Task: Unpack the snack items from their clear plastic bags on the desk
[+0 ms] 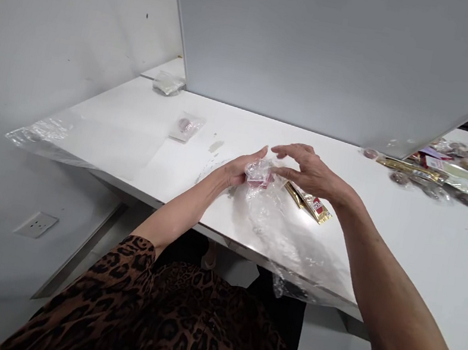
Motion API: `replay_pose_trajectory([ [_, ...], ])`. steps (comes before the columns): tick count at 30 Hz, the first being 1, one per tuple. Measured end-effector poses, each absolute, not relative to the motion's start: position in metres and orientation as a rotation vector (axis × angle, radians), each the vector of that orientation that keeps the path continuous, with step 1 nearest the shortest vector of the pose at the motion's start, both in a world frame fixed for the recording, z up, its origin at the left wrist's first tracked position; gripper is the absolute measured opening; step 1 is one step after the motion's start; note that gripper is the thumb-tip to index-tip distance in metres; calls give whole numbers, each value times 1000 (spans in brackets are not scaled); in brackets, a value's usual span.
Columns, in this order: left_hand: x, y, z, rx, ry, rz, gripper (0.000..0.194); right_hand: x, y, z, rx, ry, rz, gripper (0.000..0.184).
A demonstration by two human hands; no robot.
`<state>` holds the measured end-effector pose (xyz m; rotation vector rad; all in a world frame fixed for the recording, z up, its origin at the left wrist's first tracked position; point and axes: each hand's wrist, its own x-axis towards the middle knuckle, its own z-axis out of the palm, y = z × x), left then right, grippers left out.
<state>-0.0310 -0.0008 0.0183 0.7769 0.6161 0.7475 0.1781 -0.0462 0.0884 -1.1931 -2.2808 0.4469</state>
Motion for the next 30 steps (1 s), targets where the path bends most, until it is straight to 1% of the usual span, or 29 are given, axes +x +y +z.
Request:
replay_pose_trajectory([
  [3,-30,-1,23,728,578,671,68,178,-35,86,-1317,-2007,529,30],
  [6,-31,-3,27,714,508,696,68,177,-15,81,-1360,-1643,597,20],
  [9,-32,-6,29,755,486,705,56,175,9,74,-1401,-1424,649,22],
  [11,-32,-9,29,781,512,726,43,173,23,67,-1424,-1360,665,23],
  [14,-31,-11,29,741,565,803,25,175,32,52,-1369,-1142,638,19],
  [15,-30,-11,30,706,574,843,23,176,30,47,-1341,-1051,649,23],
  [17,-28,-10,31,633,576,947,22,179,20,37,-1311,-908,740,37],
  [20,-25,-7,31,581,559,1107,18,177,-7,28,-1284,-887,984,54],
  [23,-23,-5,28,578,547,1162,18,160,-35,27,-1226,-1000,1240,58],
  [25,-22,-5,25,578,537,1145,17,146,-47,29,-1193,-1065,1350,59],
  [27,-21,-6,23,567,521,1126,13,134,-54,31,-1140,-1090,1368,59],
  [29,-20,-7,23,541,519,1106,8,127,-57,34,-1071,-1082,1305,60],
  [30,-20,-8,23,519,526,1088,9,125,-58,35,-1042,-1079,1255,59],
])
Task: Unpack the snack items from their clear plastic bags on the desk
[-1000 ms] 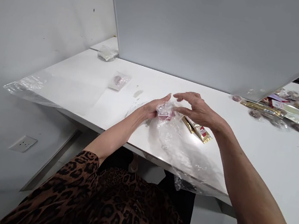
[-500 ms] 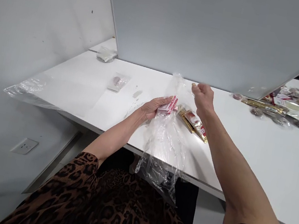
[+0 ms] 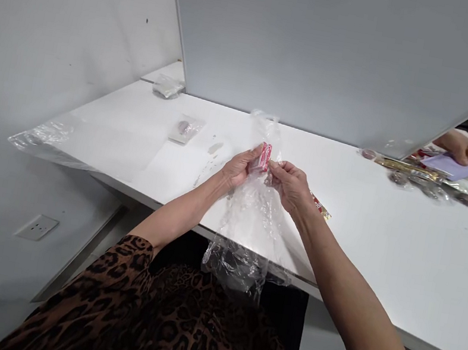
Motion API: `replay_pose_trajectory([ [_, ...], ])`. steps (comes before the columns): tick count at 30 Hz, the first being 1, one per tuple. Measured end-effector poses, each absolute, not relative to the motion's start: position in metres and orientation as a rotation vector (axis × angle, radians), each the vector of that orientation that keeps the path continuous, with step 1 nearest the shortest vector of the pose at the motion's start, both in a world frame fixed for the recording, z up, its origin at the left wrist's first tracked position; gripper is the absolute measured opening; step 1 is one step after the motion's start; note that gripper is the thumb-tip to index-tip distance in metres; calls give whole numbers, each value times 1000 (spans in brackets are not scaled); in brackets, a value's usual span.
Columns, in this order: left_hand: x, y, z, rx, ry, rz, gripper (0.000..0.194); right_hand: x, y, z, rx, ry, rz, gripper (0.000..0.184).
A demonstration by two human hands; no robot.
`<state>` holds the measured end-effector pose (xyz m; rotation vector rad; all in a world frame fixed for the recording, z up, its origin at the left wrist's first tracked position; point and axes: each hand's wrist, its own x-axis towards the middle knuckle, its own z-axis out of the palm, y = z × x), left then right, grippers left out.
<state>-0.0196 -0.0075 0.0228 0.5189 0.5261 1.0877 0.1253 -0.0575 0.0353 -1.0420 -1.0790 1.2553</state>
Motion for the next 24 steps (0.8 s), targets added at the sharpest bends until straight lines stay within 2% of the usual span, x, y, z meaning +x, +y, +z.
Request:
replay_pose_trajectory([
  [9,-20,-8,20,491,545,842,47,137,-67,55,-952,-1215,877,30],
  [12,-22,-10,21,510,596,805,41,147,-67,62,-902,-1166,863,28],
  [18,-24,-10,21,587,640,739,35,168,-63,77,-839,-1068,844,36],
  [24,-21,-4,16,614,531,772,25,206,-60,87,-745,-1025,641,38],
])
